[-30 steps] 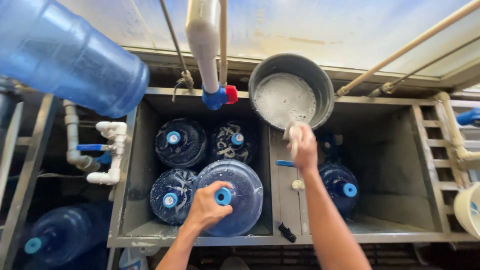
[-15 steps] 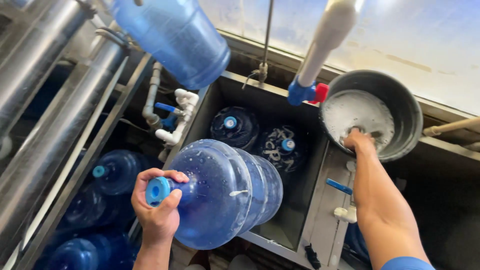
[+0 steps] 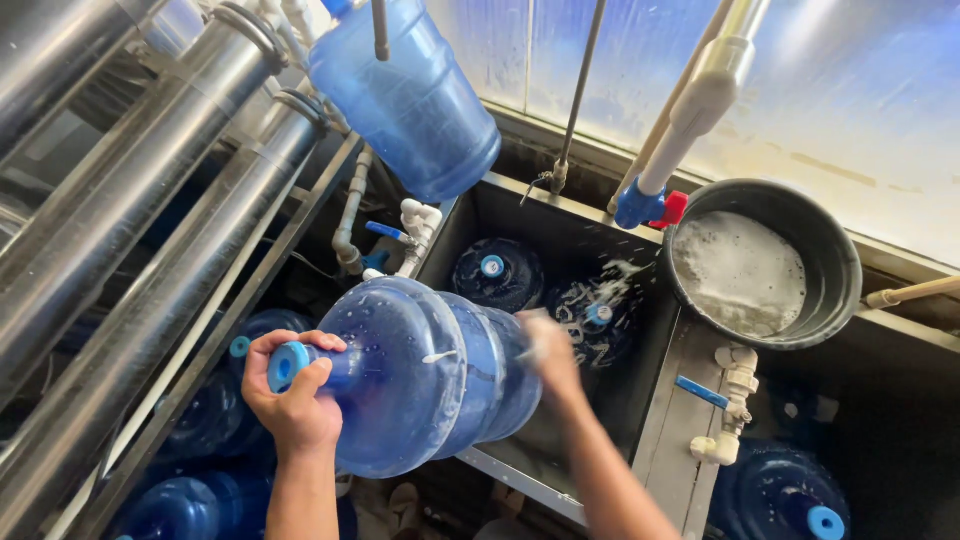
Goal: The person scrubs the exterior of large blue water jugs with a white cloth in a stainless steel sink. They repeatedly pick up jugs from the floor, scrub them under running water, and place them back down.
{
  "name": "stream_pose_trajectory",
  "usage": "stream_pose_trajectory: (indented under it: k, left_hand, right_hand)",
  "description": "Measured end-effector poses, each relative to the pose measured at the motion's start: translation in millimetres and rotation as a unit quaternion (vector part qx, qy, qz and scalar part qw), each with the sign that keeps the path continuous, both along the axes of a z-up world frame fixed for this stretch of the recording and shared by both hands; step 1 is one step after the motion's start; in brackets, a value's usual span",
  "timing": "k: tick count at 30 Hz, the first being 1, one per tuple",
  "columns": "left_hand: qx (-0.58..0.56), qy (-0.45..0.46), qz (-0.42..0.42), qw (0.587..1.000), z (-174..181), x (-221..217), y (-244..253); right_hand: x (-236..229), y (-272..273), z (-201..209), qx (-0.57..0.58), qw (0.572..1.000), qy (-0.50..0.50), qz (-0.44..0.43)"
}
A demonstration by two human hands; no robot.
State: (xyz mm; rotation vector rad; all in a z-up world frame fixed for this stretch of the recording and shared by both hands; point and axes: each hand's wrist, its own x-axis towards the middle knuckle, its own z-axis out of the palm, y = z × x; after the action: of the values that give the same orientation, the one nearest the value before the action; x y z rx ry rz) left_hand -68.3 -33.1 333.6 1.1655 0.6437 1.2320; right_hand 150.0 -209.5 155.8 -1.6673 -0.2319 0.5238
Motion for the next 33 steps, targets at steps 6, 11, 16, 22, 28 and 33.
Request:
stream_pose_trajectory:
  k: [6, 11, 16, 22, 28, 33]
  left_hand:
    - [0.057, 0.017, -0.053, 0.997, 7.8, -13.9, 18.2]
    - [0.082, -0.011, -0.135, 0.987, -0.8, -40.1, 55.5]
    - [-0.027, -0.059, -0.100, 0.993, -36.2, -61.5, 98.6]
    - [-0.134, -0.030, 0.051, 0.989, -24.1, -39.2, 94.8]
    - [0.058, -0.009, -0.237, 0.970, 16.2, -49.0, 80.5]
    - [-0.014, -0.039, -0.224, 0.974, -16.6, -64.9, 113.0]
  right_hand:
    - [-55.2, 88.0, 135.1, 0.057, 0.950, -0.210, 0.222]
    - [-20.0, 112.2, -3.5, -0.008, 0.932, -0.199, 0.301]
    - [-33.5, 44.9, -198.7, -0.328, 0.806, -0.491, 0.036]
    - [-117.1, 108.0, 84.5, -0.107, 0.994, -0.031, 0.022]
    - [-78.7, 133.5, 195.5, -0.001, 0.974, 0.021, 0.225]
    - [-33.5, 62.1, -10.2, -0.254, 0.926, -0.170, 0.221]
